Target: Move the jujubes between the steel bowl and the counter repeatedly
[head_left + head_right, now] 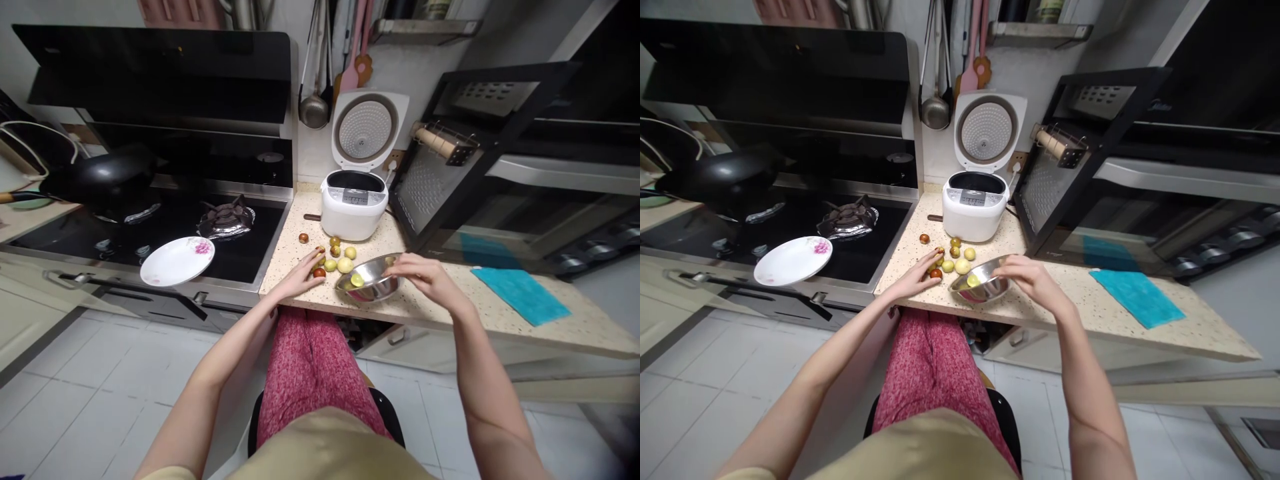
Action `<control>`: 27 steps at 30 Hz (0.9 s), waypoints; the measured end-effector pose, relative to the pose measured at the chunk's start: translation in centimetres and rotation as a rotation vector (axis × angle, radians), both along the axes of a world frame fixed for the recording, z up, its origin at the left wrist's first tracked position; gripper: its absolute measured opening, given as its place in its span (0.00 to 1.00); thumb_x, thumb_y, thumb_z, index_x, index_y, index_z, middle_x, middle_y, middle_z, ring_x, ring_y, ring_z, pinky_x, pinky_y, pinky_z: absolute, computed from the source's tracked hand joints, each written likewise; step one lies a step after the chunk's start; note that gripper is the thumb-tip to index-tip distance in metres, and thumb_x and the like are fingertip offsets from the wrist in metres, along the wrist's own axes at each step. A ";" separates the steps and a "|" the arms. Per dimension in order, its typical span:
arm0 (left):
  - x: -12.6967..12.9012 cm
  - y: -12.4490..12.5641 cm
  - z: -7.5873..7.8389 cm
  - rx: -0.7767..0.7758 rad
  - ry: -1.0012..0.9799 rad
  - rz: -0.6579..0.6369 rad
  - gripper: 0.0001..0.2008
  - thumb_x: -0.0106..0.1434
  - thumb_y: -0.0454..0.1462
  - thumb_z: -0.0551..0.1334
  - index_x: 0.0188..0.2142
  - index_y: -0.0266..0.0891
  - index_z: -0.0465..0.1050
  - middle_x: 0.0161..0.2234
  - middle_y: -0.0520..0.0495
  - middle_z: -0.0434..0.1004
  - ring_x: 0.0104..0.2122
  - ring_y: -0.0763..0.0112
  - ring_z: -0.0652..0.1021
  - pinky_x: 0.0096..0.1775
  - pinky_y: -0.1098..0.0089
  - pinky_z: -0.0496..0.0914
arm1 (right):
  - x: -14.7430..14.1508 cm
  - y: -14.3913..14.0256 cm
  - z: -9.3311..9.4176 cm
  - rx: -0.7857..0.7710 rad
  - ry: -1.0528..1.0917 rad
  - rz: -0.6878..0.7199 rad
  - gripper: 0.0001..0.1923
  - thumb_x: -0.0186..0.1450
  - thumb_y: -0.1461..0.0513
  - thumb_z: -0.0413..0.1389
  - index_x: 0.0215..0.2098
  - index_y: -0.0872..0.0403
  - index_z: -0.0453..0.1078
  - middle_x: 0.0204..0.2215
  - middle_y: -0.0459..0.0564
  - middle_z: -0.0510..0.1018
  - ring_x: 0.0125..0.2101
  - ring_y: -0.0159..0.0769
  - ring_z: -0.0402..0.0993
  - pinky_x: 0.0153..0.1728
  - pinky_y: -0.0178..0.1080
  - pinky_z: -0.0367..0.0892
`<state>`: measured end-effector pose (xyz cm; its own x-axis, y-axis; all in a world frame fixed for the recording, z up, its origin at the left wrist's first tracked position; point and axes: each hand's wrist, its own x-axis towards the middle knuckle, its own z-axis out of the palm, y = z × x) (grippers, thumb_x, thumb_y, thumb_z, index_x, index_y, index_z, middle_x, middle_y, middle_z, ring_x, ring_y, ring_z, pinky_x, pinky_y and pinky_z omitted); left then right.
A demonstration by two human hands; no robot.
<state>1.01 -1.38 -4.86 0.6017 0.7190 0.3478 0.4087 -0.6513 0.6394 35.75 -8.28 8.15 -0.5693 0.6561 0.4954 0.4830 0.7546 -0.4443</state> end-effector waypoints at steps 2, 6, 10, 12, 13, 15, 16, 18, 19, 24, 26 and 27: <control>0.0 -0.1 0.0 -0.008 0.003 0.008 0.36 0.72 0.53 0.59 0.74 0.48 0.51 0.76 0.41 0.45 0.75 0.51 0.53 0.73 0.49 0.53 | -0.3 -2.2 -1.5 0.097 0.006 -0.053 0.17 0.74 0.64 0.50 0.44 0.49 0.83 0.35 0.53 0.82 0.37 0.41 0.79 0.39 0.43 0.72; 0.0 -0.2 -0.1 -0.014 0.014 0.015 0.35 0.72 0.52 0.59 0.73 0.47 0.54 0.76 0.39 0.45 0.75 0.51 0.54 0.73 0.48 0.54 | -1.4 -5.7 -4.4 0.198 0.056 -0.167 0.19 0.73 0.67 0.50 0.48 0.46 0.82 0.33 0.52 0.81 0.36 0.43 0.77 0.37 0.46 0.71; 0.1 -0.4 0.0 0.009 0.010 0.013 0.33 0.73 0.52 0.58 0.73 0.47 0.55 0.76 0.40 0.46 0.75 0.53 0.53 0.73 0.49 0.54 | -2.5 -7.9 -6.5 0.269 0.103 -0.238 0.24 0.72 0.70 0.47 0.51 0.43 0.80 0.32 0.51 0.80 0.34 0.43 0.76 0.36 0.47 0.70; 0.1 -0.5 0.2 0.020 0.012 0.009 0.33 0.73 0.51 0.58 0.73 0.47 0.54 0.76 0.40 0.46 0.75 0.54 0.53 0.73 0.50 0.53 | -2.8 -8.5 -7.0 0.288 0.094 -0.254 0.24 0.72 0.71 0.47 0.52 0.44 0.80 0.32 0.51 0.80 0.34 0.42 0.75 0.36 0.46 0.69; 0.1 -0.6 0.3 0.026 0.013 0.007 0.33 0.74 0.51 0.57 0.73 0.47 0.54 0.76 0.40 0.46 0.75 0.54 0.53 0.73 0.50 0.53 | -2.7 -8.7 -7.0 0.293 0.085 -0.254 0.24 0.72 0.71 0.47 0.51 0.44 0.80 0.32 0.51 0.79 0.34 0.42 0.74 0.35 0.45 0.69; 0.1 -0.6 0.5 0.036 0.020 0.002 0.32 0.74 0.51 0.57 0.73 0.46 0.55 0.76 0.40 0.46 0.75 0.53 0.53 0.73 0.49 0.53 | -2.4 -8.4 -6.5 0.297 0.071 -0.238 0.24 0.72 0.72 0.46 0.51 0.46 0.80 0.32 0.51 0.79 0.33 0.41 0.74 0.35 0.44 0.67; 0.1 -0.6 0.5 0.041 0.024 0.000 0.32 0.74 0.51 0.57 0.73 0.46 0.56 0.76 0.39 0.46 0.75 0.53 0.53 0.73 0.49 0.53 | -2.1 -8.0 -6.1 0.293 0.067 -0.223 0.23 0.72 0.72 0.46 0.50 0.46 0.80 0.32 0.51 0.79 0.34 0.41 0.73 0.35 0.44 0.67; 0.1 -0.6 0.5 0.049 0.037 -0.001 0.31 0.74 0.51 0.57 0.72 0.46 0.56 0.76 0.40 0.46 0.75 0.53 0.53 0.73 0.49 0.53 | -1.4 -6.7 -4.7 0.268 0.058 -0.174 0.22 0.72 0.71 0.47 0.49 0.48 0.80 0.33 0.51 0.79 0.34 0.41 0.73 0.36 0.43 0.66; 0.1 -0.6 0.5 0.052 0.044 0.000 0.31 0.74 0.51 0.56 0.72 0.46 0.56 0.76 0.39 0.46 0.75 0.53 0.53 0.73 0.49 0.53 | -1.0 -5.8 -3.9 0.235 0.049 -0.150 0.21 0.72 0.71 0.47 0.48 0.49 0.80 0.32 0.51 0.79 0.35 0.41 0.73 0.37 0.43 0.67; 0.1 -0.4 0.3 0.056 0.066 0.016 0.31 0.74 0.51 0.56 0.72 0.45 0.57 0.75 0.37 0.47 0.75 0.53 0.53 0.73 0.48 0.53 | 0.3 -0.2 0.5 0.067 -0.025 -0.018 0.18 0.75 0.65 0.47 0.42 0.51 0.81 0.31 0.51 0.79 0.34 0.38 0.73 0.37 0.40 0.67; 0.1 -0.4 0.2 0.055 0.063 0.021 0.31 0.74 0.51 0.57 0.72 0.45 0.57 0.75 0.37 0.48 0.75 0.52 0.53 0.72 0.48 0.54 | 0.6 1.4 1.7 0.035 -0.056 0.023 0.18 0.75 0.63 0.49 0.40 0.52 0.82 0.31 0.52 0.79 0.33 0.38 0.73 0.36 0.39 0.68; 0.1 -0.4 0.2 0.056 0.062 0.022 0.31 0.74 0.51 0.57 0.71 0.45 0.57 0.75 0.37 0.48 0.75 0.52 0.53 0.72 0.47 0.54 | 0.6 1.9 2.1 0.024 -0.068 0.039 0.17 0.75 0.63 0.50 0.40 0.52 0.82 0.32 0.52 0.80 0.33 0.38 0.73 0.36 0.39 0.68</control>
<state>1.07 -1.79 -4.67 0.6076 0.7127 0.3507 0.4606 -0.6758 0.5754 36.39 -6.38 10.27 -0.6270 0.6211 0.4703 0.4811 0.7835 -0.3933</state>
